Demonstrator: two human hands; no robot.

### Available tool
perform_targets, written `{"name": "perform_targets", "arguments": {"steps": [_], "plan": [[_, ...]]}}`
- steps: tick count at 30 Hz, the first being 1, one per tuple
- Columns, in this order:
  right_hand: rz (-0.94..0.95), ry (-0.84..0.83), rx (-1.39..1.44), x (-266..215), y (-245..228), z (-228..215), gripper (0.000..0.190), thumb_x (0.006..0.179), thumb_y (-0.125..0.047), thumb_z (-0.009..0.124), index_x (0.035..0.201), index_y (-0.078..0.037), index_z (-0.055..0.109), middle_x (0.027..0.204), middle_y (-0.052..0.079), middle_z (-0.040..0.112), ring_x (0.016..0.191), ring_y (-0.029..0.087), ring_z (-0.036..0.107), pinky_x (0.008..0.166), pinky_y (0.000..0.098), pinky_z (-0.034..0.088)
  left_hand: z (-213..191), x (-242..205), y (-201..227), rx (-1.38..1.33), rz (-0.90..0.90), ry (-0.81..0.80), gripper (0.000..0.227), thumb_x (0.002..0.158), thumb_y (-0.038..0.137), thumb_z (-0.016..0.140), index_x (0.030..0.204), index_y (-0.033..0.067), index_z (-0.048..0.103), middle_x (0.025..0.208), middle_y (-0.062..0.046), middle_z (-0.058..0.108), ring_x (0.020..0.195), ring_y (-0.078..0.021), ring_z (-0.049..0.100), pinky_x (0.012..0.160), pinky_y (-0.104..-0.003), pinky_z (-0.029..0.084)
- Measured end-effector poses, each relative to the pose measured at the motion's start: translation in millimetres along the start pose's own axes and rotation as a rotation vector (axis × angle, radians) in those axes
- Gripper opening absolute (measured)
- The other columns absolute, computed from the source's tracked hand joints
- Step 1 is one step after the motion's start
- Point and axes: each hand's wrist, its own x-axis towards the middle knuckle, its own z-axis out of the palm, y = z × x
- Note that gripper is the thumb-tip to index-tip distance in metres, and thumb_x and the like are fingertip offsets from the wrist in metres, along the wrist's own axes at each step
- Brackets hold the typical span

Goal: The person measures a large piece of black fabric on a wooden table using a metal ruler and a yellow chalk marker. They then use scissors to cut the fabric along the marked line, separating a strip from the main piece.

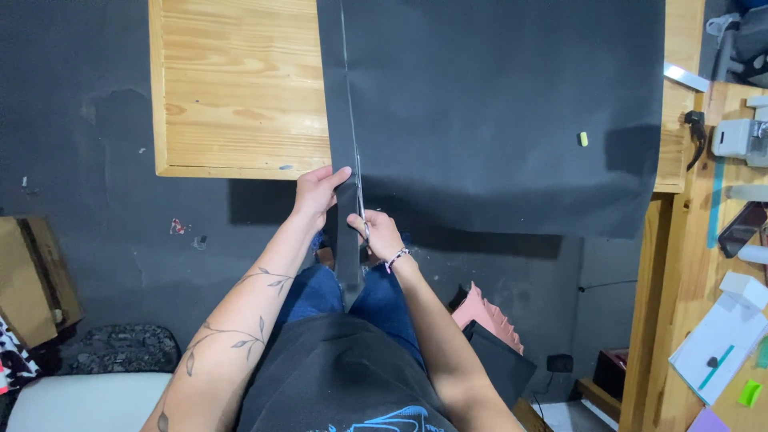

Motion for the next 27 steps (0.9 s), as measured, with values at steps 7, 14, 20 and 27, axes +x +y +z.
{"name": "perform_targets", "arguments": {"steps": [7,14,20,27], "plan": [[-0.035,0.029,-0.091,4.8,16.7,11.7,0.059,0.086,-0.058,0.074,0.054,-0.012,0.059,0.048,0.004,0.06,0.054,0.022,0.063,0.063,0.0287,0.049,-2.7,-13.8,8.5,-0.078,-0.046,0.01,0.04,0.075,0.015,0.09,0.109,0.0025,0.072,0.094,-0.006,0.076,0.08,-0.0147,0.076,0.072,-0.027,0.063],[0.013,0.004,-0.09,-1.1,-6.4,4.5,0.057,0.086,-0.061,0.072,0.054,-0.014,0.061,0.049,0.003,0.063,0.051,0.019,0.062,0.059,0.027,0.048,-13.1,-6.1,-6.4,-0.066,-0.068,-0.01,0.051,0.075,0.019,0.093,0.117,0.001,0.069,0.099,-0.008,0.074,0.087,-0.016,0.075,0.077,-0.03,0.062],[0.024,-0.027,-0.083,11.3,-16.1,10.5,0.059,0.089,-0.068,0.065,0.065,-0.015,0.066,0.053,0.003,0.064,0.044,0.015,0.061,0.051,0.0256,0.048,-30.3,-7.0,-22.2,-0.061,-0.054,-0.058,0.042,0.078,0.019,0.09,0.113,0.0035,0.073,0.099,-0.007,0.076,0.086,-0.0165,0.075,0.076,-0.028,0.062],[-0.004,0.014,-0.113,15.0,-2.0,23.3,0.056,0.087,-0.059,0.072,0.057,-0.012,0.063,0.048,0.003,0.062,0.055,0.019,0.064,0.062,0.0265,0.049,-46.7,3.5,-39.0,-0.009,-0.076,-0.078,0.04,0.079,0.02,0.088,0.113,0.0054,0.073,0.099,-0.007,0.076,0.088,-0.0157,0.075,0.079,-0.029,0.062]]}}
